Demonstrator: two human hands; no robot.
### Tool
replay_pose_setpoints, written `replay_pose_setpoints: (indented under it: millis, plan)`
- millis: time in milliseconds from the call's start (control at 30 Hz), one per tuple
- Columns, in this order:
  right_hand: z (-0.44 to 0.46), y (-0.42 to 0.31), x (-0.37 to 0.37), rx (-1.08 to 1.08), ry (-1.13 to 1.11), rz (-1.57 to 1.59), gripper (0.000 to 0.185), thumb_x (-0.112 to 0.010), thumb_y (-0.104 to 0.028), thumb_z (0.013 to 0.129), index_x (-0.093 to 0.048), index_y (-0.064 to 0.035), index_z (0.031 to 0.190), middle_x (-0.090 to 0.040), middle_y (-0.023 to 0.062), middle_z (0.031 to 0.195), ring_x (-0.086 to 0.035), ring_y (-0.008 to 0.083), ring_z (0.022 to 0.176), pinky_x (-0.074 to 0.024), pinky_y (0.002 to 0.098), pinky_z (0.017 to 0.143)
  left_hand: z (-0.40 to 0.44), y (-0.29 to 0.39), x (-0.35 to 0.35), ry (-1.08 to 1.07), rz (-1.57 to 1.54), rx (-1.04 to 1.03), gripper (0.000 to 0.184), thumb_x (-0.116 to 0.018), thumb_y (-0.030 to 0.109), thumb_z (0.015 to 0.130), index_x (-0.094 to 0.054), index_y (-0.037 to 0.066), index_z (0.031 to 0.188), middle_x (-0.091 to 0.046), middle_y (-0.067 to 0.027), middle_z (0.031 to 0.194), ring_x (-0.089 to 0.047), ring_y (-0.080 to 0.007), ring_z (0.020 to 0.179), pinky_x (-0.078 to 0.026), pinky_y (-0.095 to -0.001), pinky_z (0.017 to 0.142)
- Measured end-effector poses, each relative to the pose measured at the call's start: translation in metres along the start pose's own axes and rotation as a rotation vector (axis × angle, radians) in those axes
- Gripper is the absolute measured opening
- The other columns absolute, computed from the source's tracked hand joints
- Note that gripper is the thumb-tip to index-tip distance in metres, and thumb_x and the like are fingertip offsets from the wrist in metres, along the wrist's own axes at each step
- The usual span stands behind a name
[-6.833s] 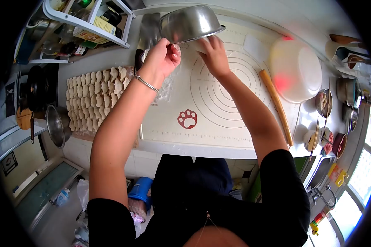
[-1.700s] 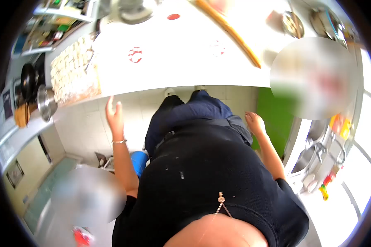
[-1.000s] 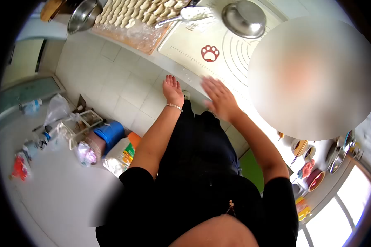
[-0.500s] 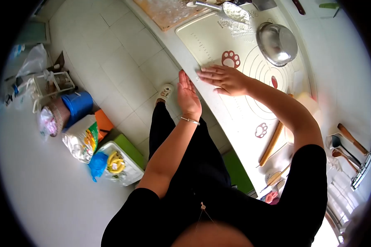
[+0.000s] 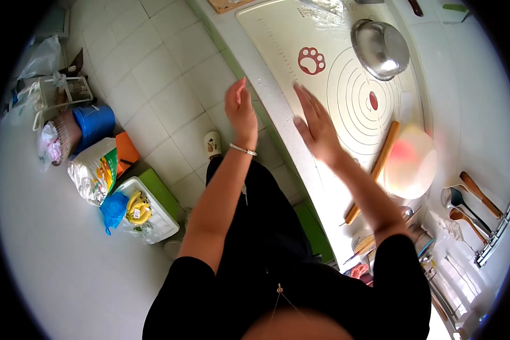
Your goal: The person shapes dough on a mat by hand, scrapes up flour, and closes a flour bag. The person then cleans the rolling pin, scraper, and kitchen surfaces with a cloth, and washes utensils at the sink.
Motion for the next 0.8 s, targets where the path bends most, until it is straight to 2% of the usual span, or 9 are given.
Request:
replay_pose_setpoints:
  millis: [33, 67, 200, 300, 333, 400, 467, 600, 800]
  plan:
    - [-0.024, 0.001, -0.004, -0.086, 0.005, 0.002, 0.051, -0.044, -0.023, 0.095, -0.031, -0.0005, 0.139, -0.040, 0.0167, 0.139, -0.036, 0.0350, 0.130, -0.0298, 0.0424, 0.107, 0.007, 0.016, 0.003, -0.012, 0.267, -0.172, 0.022, -0.050, 0.009, 0.090, -0.060, 0.006, 0.109, -0.057, -0.0084, 0.117, -0.053, -0.0217, 0.104, -0.040, -0.0359, 0.094]
    - [-0.046, -0.002, -0.010, -0.152, -0.018, 0.002, 0.051, -0.045, -0.023, 0.094, -0.031, -0.0009, 0.139, -0.040, 0.0170, 0.139, -0.036, 0.0348, 0.130, -0.0298, 0.0424, 0.106, 0.018, 0.064, -0.013, -0.045, 0.646, -0.404, 0.018, -0.055, -0.003, 0.080, -0.062, 0.006, 0.094, -0.062, -0.0060, 0.103, -0.056, -0.0248, 0.091, -0.043, -0.0380, 0.085]
    - [-0.126, -0.012, -0.025, -0.357, -0.064, 0.157, 0.048, -0.045, -0.021, 0.093, -0.035, -0.0001, 0.136, -0.041, 0.0170, 0.138, -0.036, 0.0353, 0.130, -0.0295, 0.0435, 0.107, 0.063, 0.084, -0.082, -0.611, 1.136, -0.955, 0.021, -0.057, -0.002, 0.076, -0.064, 0.007, 0.094, -0.063, -0.0048, 0.101, -0.056, -0.0260, 0.098, -0.044, -0.0386, 0.086]
    - [-0.196, -0.012, -0.032, -0.410, 0.096, 0.158, 0.050, -0.049, -0.016, 0.089, -0.035, 0.0007, 0.135, -0.040, 0.0179, 0.139, -0.035, 0.0362, 0.130, -0.0285, 0.0439, 0.107, 0.066, 0.073, -0.113, -1.007, 1.194, -1.257, 0.021, -0.055, 0.003, 0.079, -0.063, 0.007, 0.098, -0.062, -0.0066, 0.103, -0.056, -0.0261, 0.101, -0.045, -0.0379, 0.085]
    - [-0.225, -0.012, -0.036, -0.438, 0.109, 0.066, 0.053, -0.051, -0.013, 0.087, -0.034, 0.0007, 0.135, -0.039, 0.0184, 0.140, -0.035, 0.0361, 0.130, -0.0282, 0.0440, 0.108, 0.076, 0.067, -0.116, -1.086, 1.214, -1.084, 0.023, -0.056, 0.004, 0.077, -0.062, 0.007, 0.099, -0.061, -0.0078, 0.105, -0.056, -0.0269, 0.099, -0.046, -0.0381, 0.084]
    - [-0.285, -0.019, -0.041, -0.529, 0.117, -0.062, 0.062, -0.057, -0.007, 0.080, -0.032, 0.0000, 0.136, -0.037, 0.0187, 0.141, -0.036, 0.0358, 0.130, -0.0276, 0.0445, 0.109, 0.068, 0.067, -0.125, -1.343, 1.211, -1.312, 0.026, -0.056, 0.003, 0.074, -0.060, 0.006, 0.100, -0.059, -0.0071, 0.107, -0.056, -0.0271, 0.098, -0.046, -0.0373, 0.084]
    - [-0.333, -0.026, -0.042, -0.592, 0.137, -0.138, 0.062, -0.057, -0.008, 0.080, -0.032, -0.0013, 0.136, -0.036, 0.0174, 0.142, -0.037, 0.0347, 0.129, -0.0296, 0.0444, 0.108, 0.075, 0.061, -0.124, -1.476, 1.249, -1.373, 0.033, -0.059, 0.000, 0.070, -0.058, 0.005, 0.103, -0.057, -0.0057, 0.110, -0.056, -0.0253, 0.098, -0.047, -0.0358, 0.083]
    - [-0.385, -0.028, -0.047, -0.648, 0.098, -0.211, 0.065, -0.059, -0.009, 0.080, -0.029, -0.0035, 0.138, -0.035, 0.0148, 0.143, -0.037, 0.0330, 0.130, -0.0320, 0.0421, 0.107, 0.074, 0.059, -0.126, -1.603, 1.262, -1.481, 0.027, -0.060, 0.004, 0.074, -0.057, 0.005, 0.101, -0.056, -0.0048, 0.111, -0.058, -0.0222, 0.098, -0.049, -0.0320, 0.080]
    - [-0.369, -0.021, -0.045, -0.706, 0.140, -0.238, 0.067, -0.061, -0.010, 0.079, -0.030, -0.0035, 0.138, -0.035, 0.0126, 0.143, -0.035, 0.0309, 0.131, -0.0321, 0.0407, 0.107, 0.074, 0.055, -0.133, -1.630, 1.262, -1.556, 0.006, -0.056, 0.010, 0.085, -0.057, 0.004, 0.088, -0.059, -0.0038, 0.107, -0.061, -0.0197, 0.092, -0.051, -0.0318, 0.073]
Point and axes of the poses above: each hand's wrist, its own z-axis towards the middle knuckle, its own x-axis out of the back of the hand, y = z × x, the point moved 9 cm from there along z, towards the middle knuckle
